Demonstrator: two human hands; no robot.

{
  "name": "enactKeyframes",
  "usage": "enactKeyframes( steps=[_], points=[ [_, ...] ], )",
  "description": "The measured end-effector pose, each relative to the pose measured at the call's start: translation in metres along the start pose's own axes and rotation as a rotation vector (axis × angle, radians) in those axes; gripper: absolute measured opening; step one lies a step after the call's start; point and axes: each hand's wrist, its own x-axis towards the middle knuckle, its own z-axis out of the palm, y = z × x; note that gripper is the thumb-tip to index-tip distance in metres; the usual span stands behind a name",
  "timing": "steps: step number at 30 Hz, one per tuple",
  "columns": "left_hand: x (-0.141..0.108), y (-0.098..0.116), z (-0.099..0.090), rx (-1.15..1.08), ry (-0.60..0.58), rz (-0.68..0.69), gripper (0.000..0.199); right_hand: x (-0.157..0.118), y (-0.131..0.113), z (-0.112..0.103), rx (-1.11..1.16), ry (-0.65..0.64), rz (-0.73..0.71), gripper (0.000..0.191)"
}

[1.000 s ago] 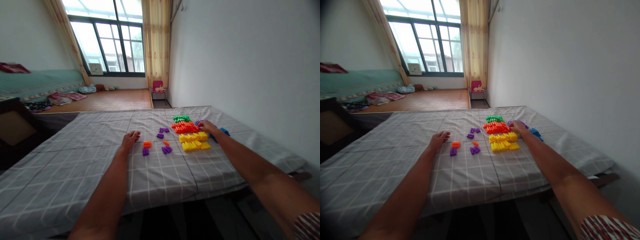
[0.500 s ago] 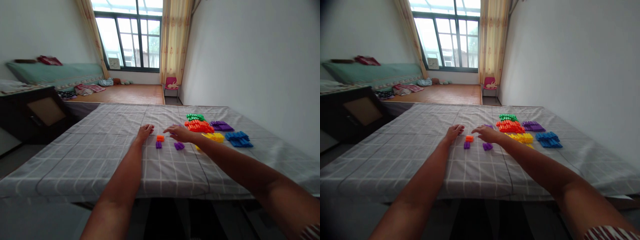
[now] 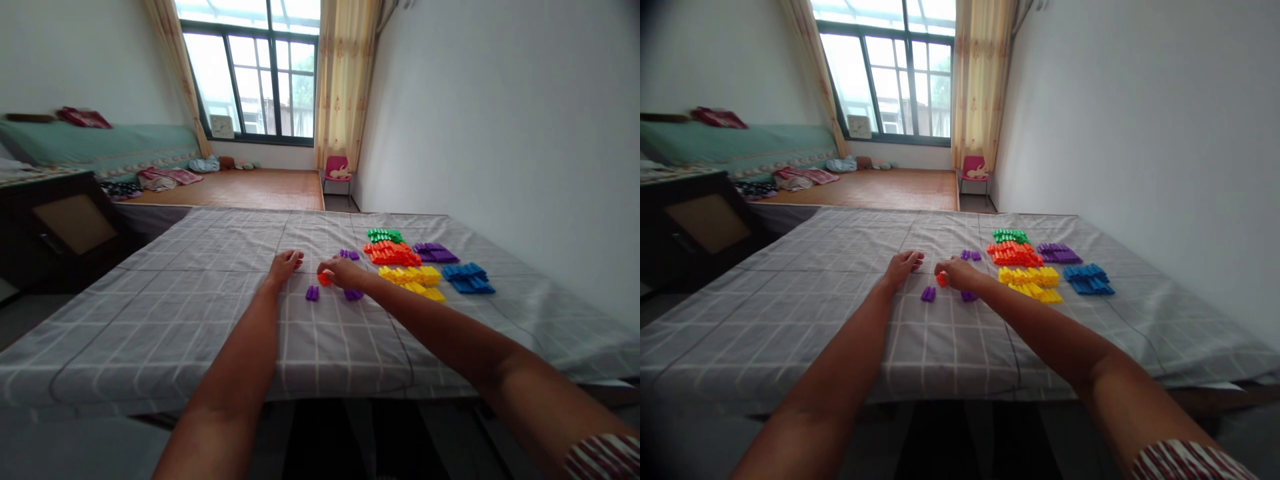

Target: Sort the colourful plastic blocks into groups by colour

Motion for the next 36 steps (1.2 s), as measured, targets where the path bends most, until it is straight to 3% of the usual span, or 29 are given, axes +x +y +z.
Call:
enactKeyframes(
  steps=[4, 8, 12, 15, 18, 21, 24, 31, 36],
  points=[
    [-0.002, 0.002, -0.001, 0.002, 0.008, -0.005, 0.043, 0.001, -0.007, 0.004, -0.021, 0.029, 0.125, 0.021],
    [-0.003, 0.003, -0.001, -0.007, 0.02, -0.011, 0.046, 0.0, -0.009, 0.008, -0.058, 0.044, 0.149, 0.014],
    [-0.002, 0.002, -0.002, -0.017, 0.016, -0.008, 0.047, -0.006, 0.006, -0.006, 0.031, 0.001, 0.119, 0.024],
    [-0.001, 0.0, -0.002, -0.03, 0.013, -0.007, 0.048, -0.013, 0.038, -0.031, 0.093, 0.115, 0.083, 0.037],
    [-0.001, 0.0, -0.002, -0.042, 0.009, -0.01, 0.048, -0.024, 0.085, -0.059, 0.112, 0.216, 0.211, 0.045],
    [0.0, 0.0, -0.002, -0.042, 0.008, -0.012, 0.047, -0.036, 0.128, -0.074, 0.104, 0.165, 0.377, 0.05],
    [0.0, 0.0, -0.002, -0.035, 0.005, -0.016, 0.047, -0.046, 0.151, -0.072, 0.096, 0.051, 0.416, 0.05],
    [0.0, -0.001, -0.002, -0.044, 0.007, -0.009, 0.046, -0.049, 0.152, -0.066, -0.125, -0.053, 0.443, 0.043],
    [0.001, -0.001, -0.002, -0.049, 0.004, -0.015, 0.045, -0.023, 0.129, -0.058, -0.202, 0.048, 0.349, 0.037]
  ],
)
